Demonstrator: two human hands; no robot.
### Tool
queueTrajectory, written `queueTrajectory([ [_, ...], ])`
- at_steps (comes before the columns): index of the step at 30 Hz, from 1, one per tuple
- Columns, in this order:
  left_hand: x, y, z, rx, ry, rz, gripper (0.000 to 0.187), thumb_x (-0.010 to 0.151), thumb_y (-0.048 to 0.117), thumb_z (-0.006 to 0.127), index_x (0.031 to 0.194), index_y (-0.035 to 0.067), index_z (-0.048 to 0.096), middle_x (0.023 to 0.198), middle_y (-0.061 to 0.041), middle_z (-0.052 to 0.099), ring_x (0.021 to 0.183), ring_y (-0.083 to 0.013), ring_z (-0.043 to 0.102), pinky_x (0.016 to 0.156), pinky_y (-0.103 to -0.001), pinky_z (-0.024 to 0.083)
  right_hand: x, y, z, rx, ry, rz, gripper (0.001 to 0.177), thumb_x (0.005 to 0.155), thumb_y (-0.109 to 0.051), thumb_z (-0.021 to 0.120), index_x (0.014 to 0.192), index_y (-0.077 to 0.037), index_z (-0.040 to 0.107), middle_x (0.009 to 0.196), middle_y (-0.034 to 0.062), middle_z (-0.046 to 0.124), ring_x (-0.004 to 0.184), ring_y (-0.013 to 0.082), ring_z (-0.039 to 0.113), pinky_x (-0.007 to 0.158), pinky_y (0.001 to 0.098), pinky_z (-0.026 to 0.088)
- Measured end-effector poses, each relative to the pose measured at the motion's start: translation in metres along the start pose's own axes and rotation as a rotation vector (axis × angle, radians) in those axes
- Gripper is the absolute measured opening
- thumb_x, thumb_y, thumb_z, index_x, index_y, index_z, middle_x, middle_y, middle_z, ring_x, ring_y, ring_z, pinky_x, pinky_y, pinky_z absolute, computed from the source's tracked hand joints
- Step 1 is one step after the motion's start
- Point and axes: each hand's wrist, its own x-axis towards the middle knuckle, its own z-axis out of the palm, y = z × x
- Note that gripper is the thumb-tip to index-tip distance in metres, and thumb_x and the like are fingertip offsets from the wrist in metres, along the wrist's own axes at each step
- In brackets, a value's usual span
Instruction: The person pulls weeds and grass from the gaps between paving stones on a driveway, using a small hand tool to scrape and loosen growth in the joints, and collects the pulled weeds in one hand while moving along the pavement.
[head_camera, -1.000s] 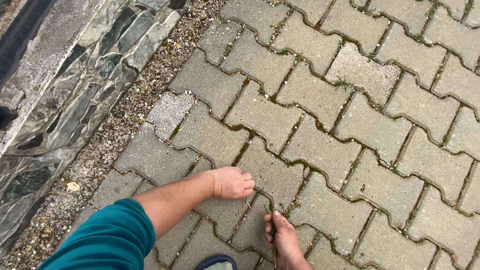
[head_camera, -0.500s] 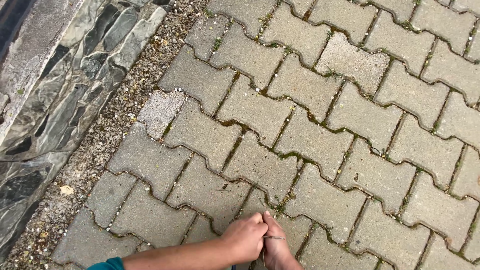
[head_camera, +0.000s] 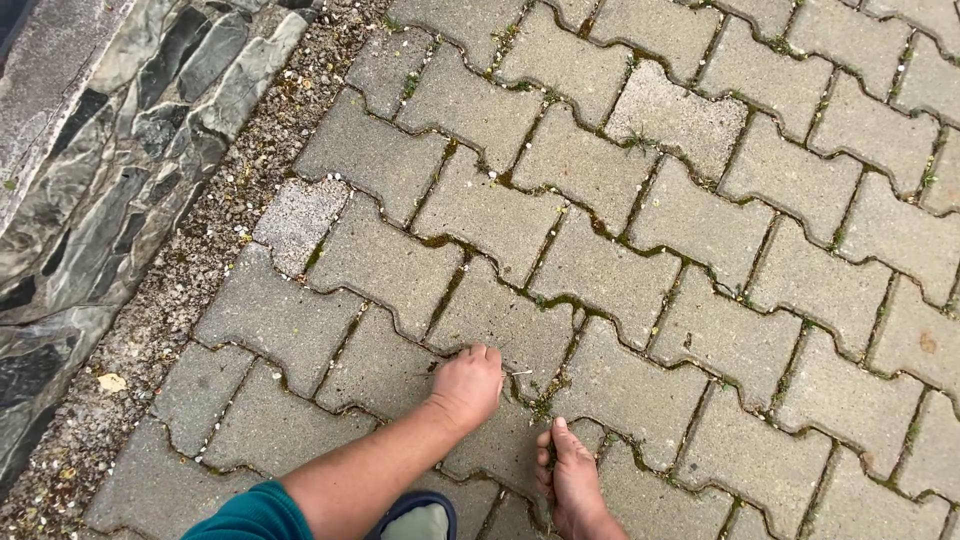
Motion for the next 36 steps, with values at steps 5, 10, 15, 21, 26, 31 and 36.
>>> queueTrajectory([
  [5,0.011,-0.001,0.001,-0.029,-0.051,-0.083,0.036,0.087,0.004,0.068,0.122,-0.001,0.060,0.107,-0.015,0.070,0.097,-0.0255,0.071,0.087,-0.037,0.063,-0.002,0.009,-0.002,0.041,-0.111,-0.011,0.032,0.096,-0.040,0.069,0.083,-0.012,0.060,0.065,0.0052,0.053,0.046,0.0149,0.039,0.038,0.0270,0.023],
  [10,0.019,-0.018,0.029,-0.065,0.135,0.064,0.019,0.093,0.012,0.067,0.108,0.002,0.062,0.094,-0.010,0.067,0.085,-0.0215,0.070,0.079,-0.035,0.064,0.009,0.023,-0.015,0.153,-0.295,-0.051,0.010,0.092,-0.002,0.072,0.099,-0.007,0.067,0.073,0.0083,0.057,0.052,0.0140,0.044,0.041,0.0255,0.032],
  [15,0.018,-0.031,0.043,-0.179,0.152,0.087,0.010,0.095,0.012,0.043,0.101,0.010,0.051,0.081,0.000,0.051,0.066,-0.0125,0.054,0.052,-0.030,0.060,-0.006,0.015,-0.014,0.239,-0.274,0.070,0.020,0.095,0.006,0.063,0.113,0.002,0.067,0.094,0.0220,0.074,0.063,0.0213,0.063,0.047,0.0268,0.045],
  [21,-0.055,0.025,-0.032,-0.789,-0.078,-0.164,0.013,0.101,0.031,0.061,0.093,0.021,0.061,0.082,0.004,0.065,0.064,-0.0091,0.055,0.054,-0.027,0.046,-0.011,0.009,-0.009,0.459,-0.275,0.151,0.033,0.095,0.004,0.056,0.127,0.003,0.062,0.120,0.0296,0.071,0.104,0.0390,0.069,0.084,0.0434,0.058],
  [26,-0.081,0.064,-0.002,-0.313,-0.171,0.275,0.017,0.099,0.021,0.056,0.110,0.009,0.060,0.101,-0.010,0.056,0.091,-0.0286,0.061,0.080,-0.048,0.055,-0.005,0.017,-0.010,0.524,-0.203,0.118,0.033,0.098,0.002,0.050,0.127,0.005,0.064,0.120,0.0245,0.066,0.105,0.0345,0.062,0.090,0.0429,0.052],
  [31,-0.062,0.034,-0.058,-0.596,-0.491,-0.032,0.045,0.093,0.028,0.045,0.135,0.012,0.043,0.126,-0.009,0.048,0.089,-0.0187,0.054,0.073,-0.039,0.051,0.016,0.026,-0.037,0.555,-0.136,0.097,0.021,0.101,0.003,0.053,0.118,0.003,0.065,0.094,0.0206,0.070,0.072,0.0251,0.066,0.069,0.0312,0.060],
  [36,-0.027,-0.025,-0.065,-0.066,-0.434,-0.076,0.017,0.105,0.013,0.052,0.121,0.011,0.055,0.089,-0.001,0.053,0.074,-0.0117,0.055,0.070,-0.031,0.060,0.022,0.001,-0.047,0.148,-0.054,-0.155,0.022,0.103,-0.006,0.057,0.119,-0.002,0.070,0.074,0.0090,0.060,0.051,0.0122,0.041,0.040,0.0236,0.029],
])
